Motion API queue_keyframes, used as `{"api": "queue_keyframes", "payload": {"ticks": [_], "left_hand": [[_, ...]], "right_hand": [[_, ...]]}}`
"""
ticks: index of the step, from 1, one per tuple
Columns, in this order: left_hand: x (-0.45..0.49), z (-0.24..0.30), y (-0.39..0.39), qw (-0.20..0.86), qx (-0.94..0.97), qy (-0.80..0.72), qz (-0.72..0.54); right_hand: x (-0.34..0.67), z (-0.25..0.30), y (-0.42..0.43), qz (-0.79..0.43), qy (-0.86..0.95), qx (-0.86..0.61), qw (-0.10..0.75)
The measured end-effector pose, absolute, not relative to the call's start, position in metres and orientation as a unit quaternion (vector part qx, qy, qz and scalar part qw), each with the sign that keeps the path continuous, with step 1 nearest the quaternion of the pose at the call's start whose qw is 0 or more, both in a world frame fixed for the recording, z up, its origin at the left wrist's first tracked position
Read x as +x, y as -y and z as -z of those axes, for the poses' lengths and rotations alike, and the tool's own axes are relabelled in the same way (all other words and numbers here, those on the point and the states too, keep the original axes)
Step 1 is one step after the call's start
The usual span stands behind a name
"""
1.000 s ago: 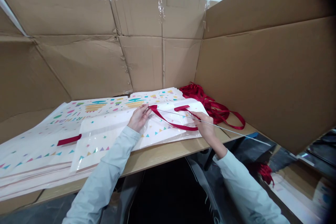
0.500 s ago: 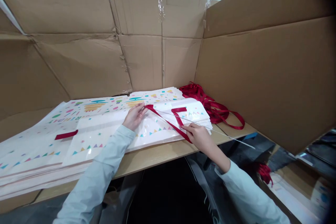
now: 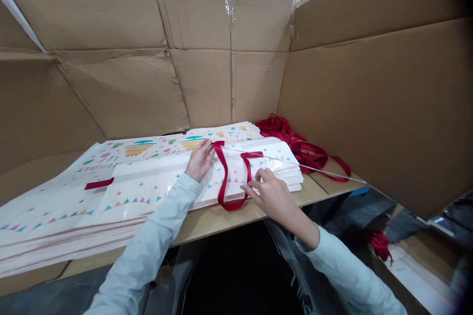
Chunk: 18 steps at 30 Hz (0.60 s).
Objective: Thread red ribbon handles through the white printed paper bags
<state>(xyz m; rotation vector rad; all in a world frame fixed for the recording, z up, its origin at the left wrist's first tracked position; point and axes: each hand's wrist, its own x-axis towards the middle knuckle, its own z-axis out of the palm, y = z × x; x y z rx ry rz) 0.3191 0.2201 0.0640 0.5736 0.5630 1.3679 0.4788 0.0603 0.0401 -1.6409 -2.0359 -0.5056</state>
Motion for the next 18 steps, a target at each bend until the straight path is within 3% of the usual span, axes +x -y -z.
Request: {"api": "queue_keyframes", "payload": {"ticks": [3, 6, 12, 18], "left_hand": [[0.334, -0.064, -0.210, 0.709, 0.272, -0.237, -0.606], [0.347, -0.065, -0.201, 0.715, 0.291, -0.220, -0.597], [0.353, -0.064, -0.198, 0.710, 0.323, -0.194, -0.595], [0.343, -0.059, -0.198, 0.699, 0.414, -0.194, -0.550]], "right_hand": [[0.484, -0.057, -0.071, 0.250, 0.719, -0.564, 0.322], [0.488, -0.072, -0.090, 0.265, 0.716, -0.548, 0.342], [0.496, -0.075, -0.124, 0.109, 0.726, -0.563, 0.380], [0.504, -0.070, -0.126, 0.085, 0.731, -0.539, 0.410]]}}
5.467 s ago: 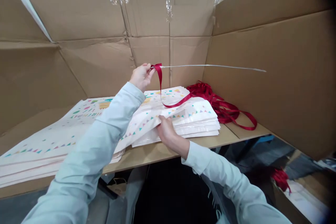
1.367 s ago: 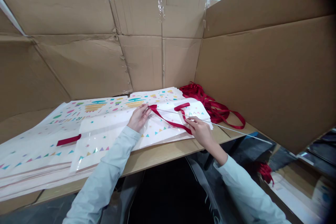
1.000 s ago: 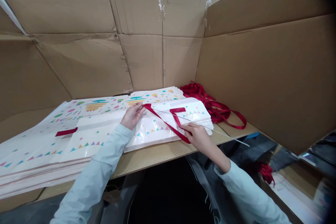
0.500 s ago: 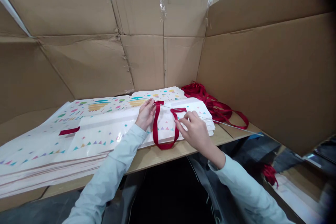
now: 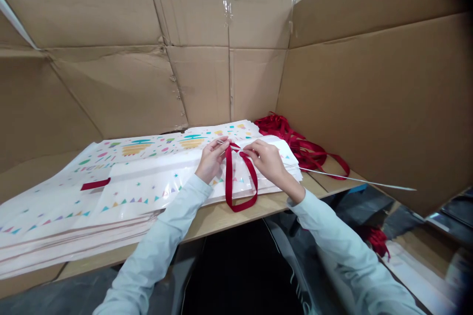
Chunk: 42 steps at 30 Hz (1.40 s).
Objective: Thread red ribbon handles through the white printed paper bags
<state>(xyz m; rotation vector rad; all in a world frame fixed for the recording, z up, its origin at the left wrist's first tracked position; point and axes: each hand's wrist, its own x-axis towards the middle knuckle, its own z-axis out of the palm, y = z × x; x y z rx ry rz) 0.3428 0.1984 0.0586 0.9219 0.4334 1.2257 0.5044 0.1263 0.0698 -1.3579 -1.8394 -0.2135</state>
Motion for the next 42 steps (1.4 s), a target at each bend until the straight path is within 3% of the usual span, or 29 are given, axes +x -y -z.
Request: {"api": "queue_keyframes", "payload": {"ticks": [15, 27, 34, 39, 42], "left_hand": [[0.327, -0.061, -0.195, 0.631, 0.576, -0.257, -0.452], [0.352, -0.054, -0.180, 0.685, 0.464, -0.229, -0.513], [0.364, -0.050, -0.171, 0.679, 0.476, -0.207, -0.519], [0.369, -0.050, -0.174, 0.657, 0.522, -0.219, -0.497], [0.365, -0.053, -0.181, 0.546, 0.636, -0.238, -0.491]], "right_hand": [[0.520, -0.078, -0.117, -0.002, 0.716, -0.519, 0.466], [0.504, -0.052, -0.120, 0.050, 0.691, -0.521, 0.498], [0.504, -0.061, -0.125, -0.103, 0.650, -0.553, 0.511], [0.510, -0.069, -0.129, -0.253, 0.624, -0.499, 0.546], [0.523, -0.081, -0.134, -0.304, 0.628, -0.492, 0.519]]}}
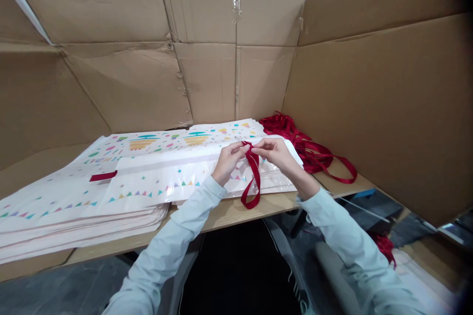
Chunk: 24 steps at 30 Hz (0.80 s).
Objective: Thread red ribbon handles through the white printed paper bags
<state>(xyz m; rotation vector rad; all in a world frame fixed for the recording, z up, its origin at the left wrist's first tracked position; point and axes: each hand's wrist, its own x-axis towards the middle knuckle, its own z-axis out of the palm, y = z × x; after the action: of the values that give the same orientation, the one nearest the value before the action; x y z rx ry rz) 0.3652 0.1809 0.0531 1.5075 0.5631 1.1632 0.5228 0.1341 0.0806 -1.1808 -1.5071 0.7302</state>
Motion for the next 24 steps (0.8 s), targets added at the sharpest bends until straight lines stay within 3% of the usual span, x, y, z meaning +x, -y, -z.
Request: {"api": "queue_keyframes", "payload": {"ticks": [3, 5, 8, 16, 24], "left_hand": [[0.355, -0.050, -0.184, 0.269, 0.784, -0.318, -0.460], [0.347, -0.041, -0.183, 0.087, 0.833, -0.367, -0.404], [0.335, -0.024, -0.180, -0.055, 0.846, -0.415, -0.329], [0.321, -0.012, -0.183, -0.119, 0.850, -0.429, -0.281], [0.318, -0.004, -0.185, -0.124, 0.848, -0.421, -0.298]], "right_hand": [[0.542, -0.096, -0.142, -0.306, 0.641, -0.541, 0.451], [0.554, -0.105, -0.147, -0.283, 0.661, -0.595, 0.359], [0.562, -0.116, -0.152, -0.245, 0.687, -0.646, 0.226], [0.547, -0.122, -0.170, -0.220, 0.681, -0.684, 0.144], [0.551, -0.115, -0.190, -0.324, 0.661, -0.661, 0.143]]}}
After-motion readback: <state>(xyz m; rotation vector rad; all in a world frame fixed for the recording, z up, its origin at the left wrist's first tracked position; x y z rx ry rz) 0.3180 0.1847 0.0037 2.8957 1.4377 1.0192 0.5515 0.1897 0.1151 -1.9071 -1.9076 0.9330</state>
